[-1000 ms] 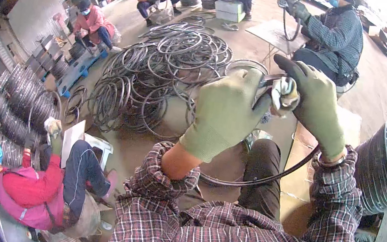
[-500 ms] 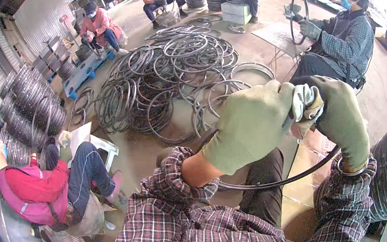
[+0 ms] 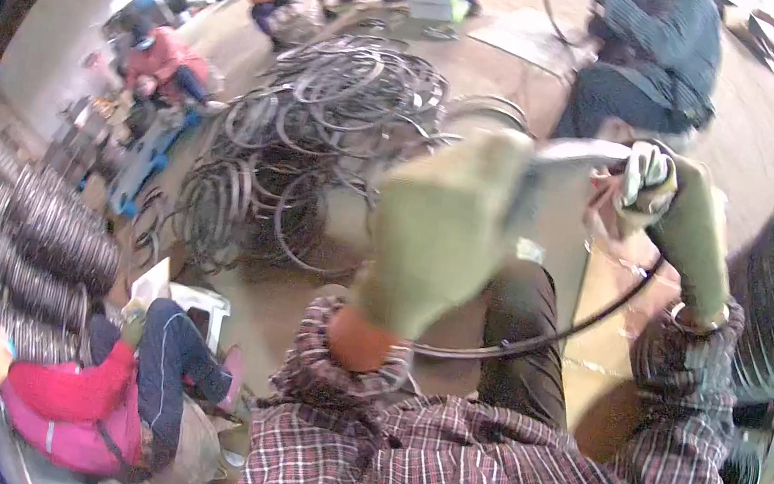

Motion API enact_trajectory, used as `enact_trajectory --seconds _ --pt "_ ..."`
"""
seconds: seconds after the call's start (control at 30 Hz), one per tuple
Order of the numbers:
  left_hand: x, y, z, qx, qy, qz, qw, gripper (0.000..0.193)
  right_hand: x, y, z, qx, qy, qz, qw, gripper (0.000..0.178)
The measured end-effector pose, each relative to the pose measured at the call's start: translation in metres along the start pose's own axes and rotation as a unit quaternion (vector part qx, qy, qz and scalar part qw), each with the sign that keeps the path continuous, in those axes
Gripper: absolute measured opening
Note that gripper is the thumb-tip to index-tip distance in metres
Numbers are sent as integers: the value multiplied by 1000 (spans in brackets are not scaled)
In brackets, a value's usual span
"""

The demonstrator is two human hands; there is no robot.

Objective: Cleaning and wiping metal rings using a cloth in a fabrication workshop.

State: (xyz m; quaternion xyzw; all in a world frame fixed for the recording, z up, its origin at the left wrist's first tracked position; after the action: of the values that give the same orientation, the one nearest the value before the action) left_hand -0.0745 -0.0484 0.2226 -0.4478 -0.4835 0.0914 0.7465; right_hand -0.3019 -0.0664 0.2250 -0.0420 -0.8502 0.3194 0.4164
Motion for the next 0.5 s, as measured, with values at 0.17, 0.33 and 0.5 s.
enact_trajectory --seconds 0.17,0.33,0.5 --pt "0 11 -25 37 18 41 998 19 -72 113 144 -120 -249 274 921 11" --pt "-12 -4 3 31 -46 44 997 18 -32 36 81 -64 -86 94 990 16" --pt "-3 -9 17 -15 2 32 999 22 -20 -16 -22 166 144 124 968 41"
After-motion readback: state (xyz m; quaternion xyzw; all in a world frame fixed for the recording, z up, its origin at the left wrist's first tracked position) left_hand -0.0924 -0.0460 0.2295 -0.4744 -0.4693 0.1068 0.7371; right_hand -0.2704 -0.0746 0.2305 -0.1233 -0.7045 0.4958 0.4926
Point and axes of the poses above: each hand's wrist, its own y-axis away from the middle knuckle, its own x-axis out of the back of the hand, z = x × y, the point moved 2 cm from there along -y, towards the middle knuckle, and after that the axes turned 3 degrees about x, right-handed, at the moved point
